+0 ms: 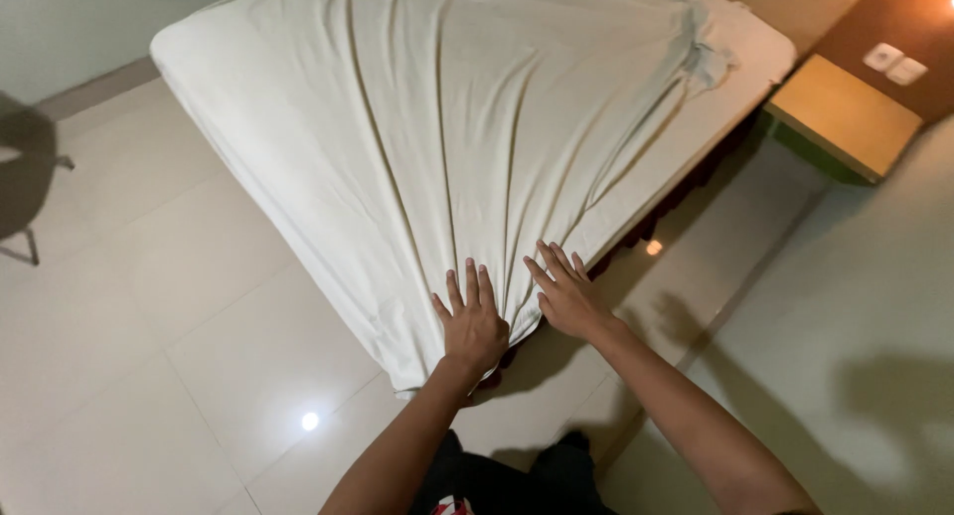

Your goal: The person spreads a white fitted sheet over a mattress, smoothing the fabric and tucking the edges under the mattress. They work around the perimeter of the bed, ensuring the sheet is tight and wrinkle-free.

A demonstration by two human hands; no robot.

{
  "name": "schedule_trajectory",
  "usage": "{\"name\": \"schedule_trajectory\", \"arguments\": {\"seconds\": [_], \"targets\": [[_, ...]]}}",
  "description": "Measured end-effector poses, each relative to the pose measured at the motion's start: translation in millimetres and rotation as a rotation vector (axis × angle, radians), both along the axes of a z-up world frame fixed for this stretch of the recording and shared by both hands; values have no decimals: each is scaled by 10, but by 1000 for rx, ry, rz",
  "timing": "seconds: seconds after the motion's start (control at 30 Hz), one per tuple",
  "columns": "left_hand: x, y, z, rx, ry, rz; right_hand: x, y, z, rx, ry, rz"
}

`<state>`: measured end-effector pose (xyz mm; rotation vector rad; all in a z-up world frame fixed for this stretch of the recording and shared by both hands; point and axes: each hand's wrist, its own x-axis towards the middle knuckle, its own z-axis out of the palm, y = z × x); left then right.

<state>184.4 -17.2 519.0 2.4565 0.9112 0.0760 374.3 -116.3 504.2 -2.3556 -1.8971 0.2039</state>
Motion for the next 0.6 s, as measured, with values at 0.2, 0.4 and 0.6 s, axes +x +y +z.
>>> {"name": "schedule_trajectory", "arguments": {"seconds": [0.2,0.4,0.6], "targets": [[317,-112,-370,94,23,177,529,133,-173,-51,10,162],[922,-520,-439,1,46,344,1145,121,-315,-63,51,326],[1342,-888,-696,-7,63,492,1653,63,-859,-106,73,538]]}}
